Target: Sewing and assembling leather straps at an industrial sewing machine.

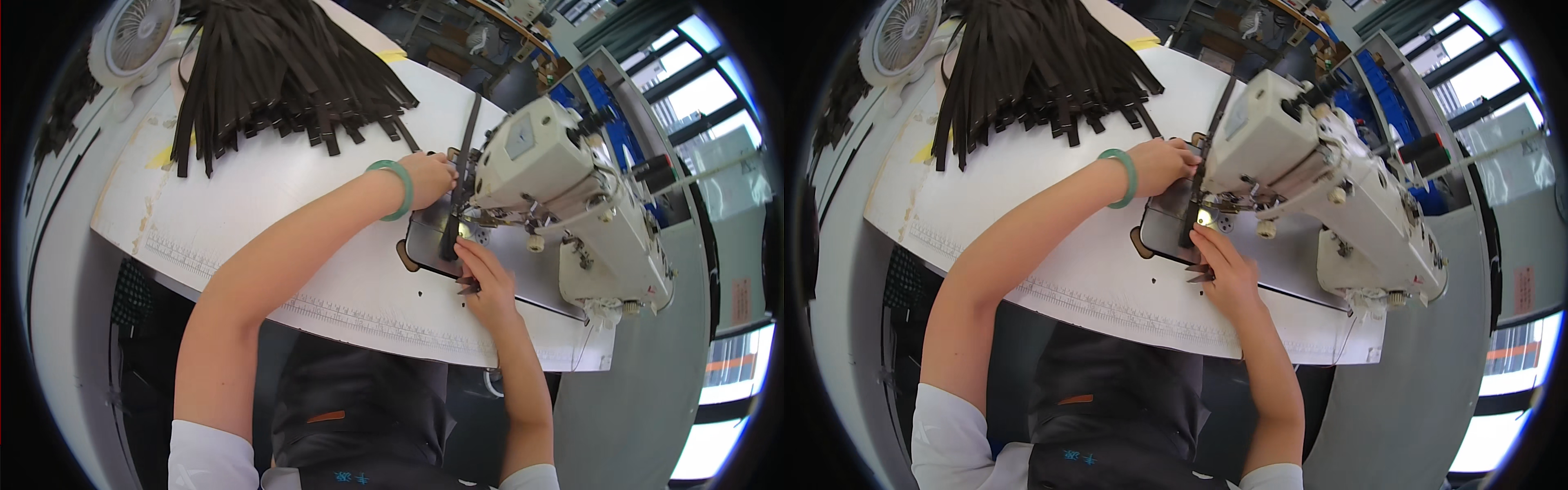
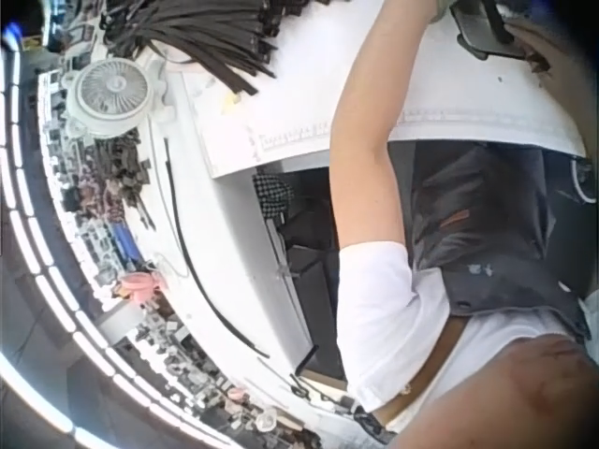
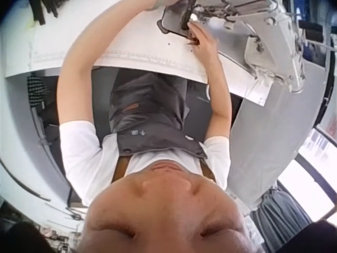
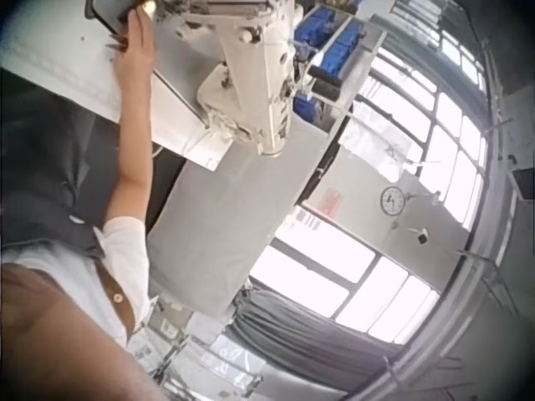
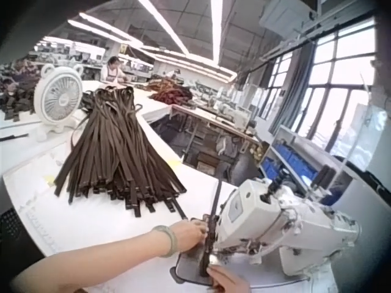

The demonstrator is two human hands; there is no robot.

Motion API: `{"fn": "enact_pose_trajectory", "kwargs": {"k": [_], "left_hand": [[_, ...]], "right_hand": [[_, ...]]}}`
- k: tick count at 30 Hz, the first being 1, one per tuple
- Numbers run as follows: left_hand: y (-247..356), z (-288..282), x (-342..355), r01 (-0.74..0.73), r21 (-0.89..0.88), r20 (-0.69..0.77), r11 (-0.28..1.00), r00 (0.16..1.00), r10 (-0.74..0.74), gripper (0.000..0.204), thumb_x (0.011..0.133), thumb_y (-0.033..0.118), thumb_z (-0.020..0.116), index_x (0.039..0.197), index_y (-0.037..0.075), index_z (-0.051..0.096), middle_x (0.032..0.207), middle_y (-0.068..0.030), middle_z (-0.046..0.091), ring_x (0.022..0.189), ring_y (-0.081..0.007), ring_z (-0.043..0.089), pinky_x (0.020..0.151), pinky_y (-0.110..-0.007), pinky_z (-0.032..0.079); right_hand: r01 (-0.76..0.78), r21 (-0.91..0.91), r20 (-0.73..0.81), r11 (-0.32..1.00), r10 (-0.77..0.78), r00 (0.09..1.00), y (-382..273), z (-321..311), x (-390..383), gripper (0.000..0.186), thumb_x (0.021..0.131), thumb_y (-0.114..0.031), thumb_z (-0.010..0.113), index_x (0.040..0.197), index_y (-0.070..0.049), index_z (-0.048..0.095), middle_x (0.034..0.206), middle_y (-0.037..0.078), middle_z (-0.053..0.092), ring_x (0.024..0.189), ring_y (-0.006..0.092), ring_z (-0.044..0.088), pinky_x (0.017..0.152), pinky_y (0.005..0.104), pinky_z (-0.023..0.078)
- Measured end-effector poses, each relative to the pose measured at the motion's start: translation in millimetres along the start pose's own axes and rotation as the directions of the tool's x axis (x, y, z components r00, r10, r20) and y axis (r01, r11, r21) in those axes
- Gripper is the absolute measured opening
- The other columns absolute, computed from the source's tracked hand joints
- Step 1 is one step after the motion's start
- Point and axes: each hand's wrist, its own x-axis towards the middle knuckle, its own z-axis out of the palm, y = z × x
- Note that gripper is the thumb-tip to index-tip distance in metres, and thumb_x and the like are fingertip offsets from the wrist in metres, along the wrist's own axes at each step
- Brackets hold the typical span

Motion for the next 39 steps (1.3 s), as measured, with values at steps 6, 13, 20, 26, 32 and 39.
{"fn": "enact_pose_trajectory", "kwargs": {"k": [6,13,20,26,32,39], "left_hand": [[49.1,-21.1,-48.9,-0.083,-0.191,-0.028,0.978,0.996,0.079,0.026,0.073,0.002,0.057,0.098,0.006,0.061,0.102,-0.0026,0.057,0.096,-0.0187,0.053,0.079,-0.028,0.047],[66.4,-14.4,-56.8,-0.335,-0.099,-0.175,0.937,0.933,0.315,0.028,0.069,0.002,0.058,0.097,0.004,0.061,0.096,-0.0029,0.057,0.088,-0.0179,0.054,0.072,-0.027,0.050],[68.1,-14.2,-58.6,-0.359,-0.021,-0.177,0.933,0.920,0.350,0.022,0.069,0.004,0.058,0.091,0.004,0.062,0.093,-0.0022,0.056,0.086,-0.0161,0.054,0.069,-0.026,0.050],[66.3,-14.3,-55.6,-0.321,-0.014,-0.215,0.947,0.926,0.310,0.022,0.067,0.005,0.058,0.089,0.005,0.062,0.089,-0.0022,0.054,0.083,-0.0178,0.052,0.069,-0.027,0.048],[59.5,-11.5,-49.3,-0.259,0.066,-0.193,0.964,0.944,0.267,0.026,0.067,0.005,0.057,0.092,0.005,0.061,0.090,-0.0034,0.053,0.084,-0.0190,0.051,0.071,-0.028,0.046],[54.0,-3.6,-38.0,-0.194,0.113,-0.172,0.975,0.962,0.211,0.025,0.067,0.002,0.056,0.092,0.003,0.060,0.089,-0.0045,0.053,0.089,-0.0198,0.049,0.077,-0.029,0.045]], "right_hand": [[-0.126,0.051,0.129,0.991,0.119,0.985,6.7,-4.0,-2.0,0.053,0.057,0.005,0.059,0.108,-0.011,0.056,0.114,-0.002,0.054,0.072,0.0159,0.060,0.056,0.0292,0.048],[0.057,0.079,-0.016,0.995,-0.056,0.998,13.4,-1.1,-11.8,0.043,0.055,0.003,0.062,0.096,-0.010,0.061,0.100,-0.002,0.060,0.070,0.0185,0.060,0.056,0.0295,0.049],[0.118,0.021,-0.013,0.993,-0.117,0.993,9.5,-2.6,-11.5,0.037,0.055,0.001,0.063,0.090,-0.010,0.062,0.098,-0.001,0.060,0.067,0.0197,0.060,0.055,0.0291,0.048],[0.149,-0.078,0.024,0.986,-0.148,0.989,8.3,-7.4,-7.2,0.021,0.067,-0.007,0.057,0.087,-0.009,0.060,0.099,0.000,0.061,0.066,0.0194,0.061,0.055,0.0294,0.049],[0.186,-0.212,0.090,0.959,-0.170,0.981,16.2,-9.1,3.7,0.018,0.071,-0.010,0.055,0.089,-0.008,0.057,0.104,0.002,0.060,0.067,0.0186,0.062,0.053,0.0296,0.049],[0.077,-0.279,0.039,0.957,-0.068,0.997,10.5,-6.9,-1.3,0.023,0.069,-0.007,0.055,0.092,-0.008,0.057,0.101,0.002,0.059,0.065,0.0192,0.061,0.052,0.0295,0.048]]}}
